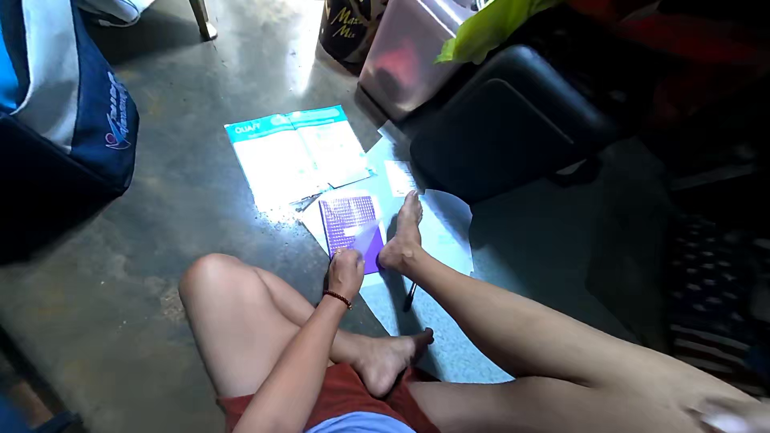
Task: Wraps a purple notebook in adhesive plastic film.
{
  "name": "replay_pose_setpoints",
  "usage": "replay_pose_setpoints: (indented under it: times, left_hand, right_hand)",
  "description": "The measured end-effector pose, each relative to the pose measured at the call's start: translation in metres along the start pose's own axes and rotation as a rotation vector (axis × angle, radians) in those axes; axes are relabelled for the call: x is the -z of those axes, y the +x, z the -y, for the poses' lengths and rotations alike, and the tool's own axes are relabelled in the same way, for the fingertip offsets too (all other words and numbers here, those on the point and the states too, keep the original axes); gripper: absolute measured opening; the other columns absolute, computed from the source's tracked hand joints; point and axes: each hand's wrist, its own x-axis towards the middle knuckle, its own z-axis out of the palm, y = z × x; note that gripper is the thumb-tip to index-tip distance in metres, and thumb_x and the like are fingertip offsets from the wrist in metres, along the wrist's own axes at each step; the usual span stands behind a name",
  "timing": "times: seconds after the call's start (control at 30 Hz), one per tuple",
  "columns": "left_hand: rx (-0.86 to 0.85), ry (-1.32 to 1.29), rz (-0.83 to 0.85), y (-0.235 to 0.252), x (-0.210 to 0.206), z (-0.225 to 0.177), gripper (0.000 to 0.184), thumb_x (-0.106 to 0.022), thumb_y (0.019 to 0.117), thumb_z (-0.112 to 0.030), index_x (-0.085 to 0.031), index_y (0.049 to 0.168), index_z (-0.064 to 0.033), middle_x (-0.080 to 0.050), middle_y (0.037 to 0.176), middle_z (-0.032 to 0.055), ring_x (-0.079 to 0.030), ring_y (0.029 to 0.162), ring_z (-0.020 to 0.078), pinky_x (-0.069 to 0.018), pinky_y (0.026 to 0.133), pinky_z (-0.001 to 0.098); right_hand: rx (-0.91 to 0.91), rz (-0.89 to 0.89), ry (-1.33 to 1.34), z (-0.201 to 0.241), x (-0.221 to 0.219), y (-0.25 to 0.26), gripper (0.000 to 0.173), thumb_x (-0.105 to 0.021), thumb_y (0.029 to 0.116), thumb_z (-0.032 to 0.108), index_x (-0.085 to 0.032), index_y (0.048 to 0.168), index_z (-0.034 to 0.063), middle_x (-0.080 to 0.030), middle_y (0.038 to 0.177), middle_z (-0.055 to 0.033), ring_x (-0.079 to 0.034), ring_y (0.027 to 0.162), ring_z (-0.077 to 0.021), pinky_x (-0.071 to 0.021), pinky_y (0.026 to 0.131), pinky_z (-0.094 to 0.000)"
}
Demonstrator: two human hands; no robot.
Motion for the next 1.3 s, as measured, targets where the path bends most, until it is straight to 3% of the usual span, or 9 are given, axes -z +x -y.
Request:
replay_pose_setpoints:
  times: [0.03,0.1,0.2,0.3,0.47,0.63,0.87,1.1,1.3]
  left_hand:
    - [-0.002,-0.011,-0.002,-0.001,0.0,0.001,0.029,-0.055,0.1028,-0.015,-0.07,0.118,0.0044,-0.067,0.124,0.0219,-0.057,0.13,0.033,-0.0415,0.113,0.0419]
    - [-0.018,-0.054,-0.033,-0.003,-0.001,0.002,0.028,-0.058,0.1016,-0.015,-0.071,0.115,0.0057,-0.068,0.122,0.023,-0.057,0.129,0.0353,-0.0427,0.112,0.0437]
    - [-0.067,-0.097,-0.169,-0.007,-0.011,0.003,0.023,-0.063,0.0977,-0.013,-0.074,0.101,0.0074,-0.073,0.108,0.0223,-0.064,0.118,0.0375,-0.0462,0.106,0.0457]
    - [-0.128,-0.105,-0.279,-0.012,-0.024,0.002,0.019,-0.066,0.0946,-0.01,-0.074,0.093,0.0073,-0.074,0.099,0.0216,-0.07,0.104,0.0381,-0.0517,0.097,0.0491]
    - [-0.205,-0.09,-0.501,-0.013,-0.048,-0.001,0.008,-0.067,0.0849,-0.001,-0.073,0.085,0.0045,-0.075,0.09,0.0184,-0.074,0.09,0.0345,-0.06,0.081,0.0443]
    - [-0.181,-0.123,-0.579,-0.009,-0.056,0.0,0.01,-0.066,0.0853,-0.003,-0.075,0.082,0.0004,-0.077,0.092,0.0113,-0.074,0.09,0.0272,-0.0594,0.082,0.0377]
    - [-0.068,-0.256,-0.541,-0.013,-0.052,-0.004,0.008,-0.077,0.0726,0.004,-0.073,0.076,-0.0015,-0.077,0.097,0.0127,-0.073,0.096,0.0287,-0.0577,0.089,0.0381]
    - [0.21,-0.284,0.016,-0.021,0.0,-0.02,0.065,-0.084,0.0688,-0.001,-0.063,0.13,0.0003,-0.058,0.136,0.0232,-0.05,0.133,0.0393,-0.0404,0.112,0.0464]
    - [0.204,-0.515,-0.421,0.007,0.02,-0.019,0.033,-0.06,0.0748,0.012,-0.074,0.102,-0.0015,-0.067,0.121,0.0146,-0.059,0.118,0.0291,-0.0472,0.1,0.0436]
  right_hand:
    - [0.264,0.014,-0.015,-0.051,0.022,0.001,0.02,-0.06,0.0989,0.007,-0.073,0.109,0.019,-0.075,0.099,0.0048,-0.071,0.093,-0.0069,-0.0576,0.088,-0.0228]
    - [0.366,-0.051,0.145,-0.108,0.013,0.029,0.023,-0.062,0.0993,0.014,-0.071,0.117,0.0259,-0.075,0.102,0.0105,-0.072,0.09,-0.0038,-0.0602,0.082,-0.0217]
    - [-0.082,-0.214,0.383,-0.145,-0.048,0.09,0.016,-0.051,0.0987,-0.001,-0.064,0.103,0.0055,-0.073,0.085,0.0007,-0.071,0.073,-0.0089,-0.0608,0.07,-0.024]
    - [-0.405,-0.154,0.066,-0.19,-0.088,0.142,0.024,-0.054,0.1067,0.016,-0.064,0.104,-0.0054,-0.066,0.083,-0.0054,-0.064,0.066,-0.0096,-0.0561,0.062,-0.026]
    - [-0.136,-0.024,-0.6,-0.243,-0.1,0.166,0.047,-0.074,0.0875,0.048,-0.069,0.081,0.002,-0.063,0.071,-0.0064,-0.061,0.066,-0.0196,-0.051,0.065,-0.0444]
    - [-0.192,0.068,-0.745,-0.25,-0.098,0.167,0.032,-0.073,0.0856,0.031,-0.069,0.075,0.0011,-0.063,0.067,-0.0098,-0.062,0.065,-0.0259,-0.0478,0.062,-0.0519]
    - [-0.321,0.043,-0.54,-0.267,-0.096,0.17,0.018,-0.072,0.092,0.017,-0.071,0.081,0.002,-0.065,0.069,-0.002,-0.061,0.062,-0.0066,-0.0517,0.064,-0.0312]
    - [-0.447,-0.029,-0.421,-0.265,-0.098,0.169,0.016,-0.072,0.0928,0.008,-0.068,0.078,0.0015,-0.062,0.066,0.0017,-0.057,0.059,-0.0011,-0.0495,0.062,-0.0233]
    - [-0.588,-0.274,0.006,-0.268,-0.112,0.157,0.018,-0.074,0.0842,-0.01,-0.067,0.101,-0.0089,-0.07,0.076,-0.008,-0.068,0.058,-0.0103,-0.0605,0.057,-0.0262]
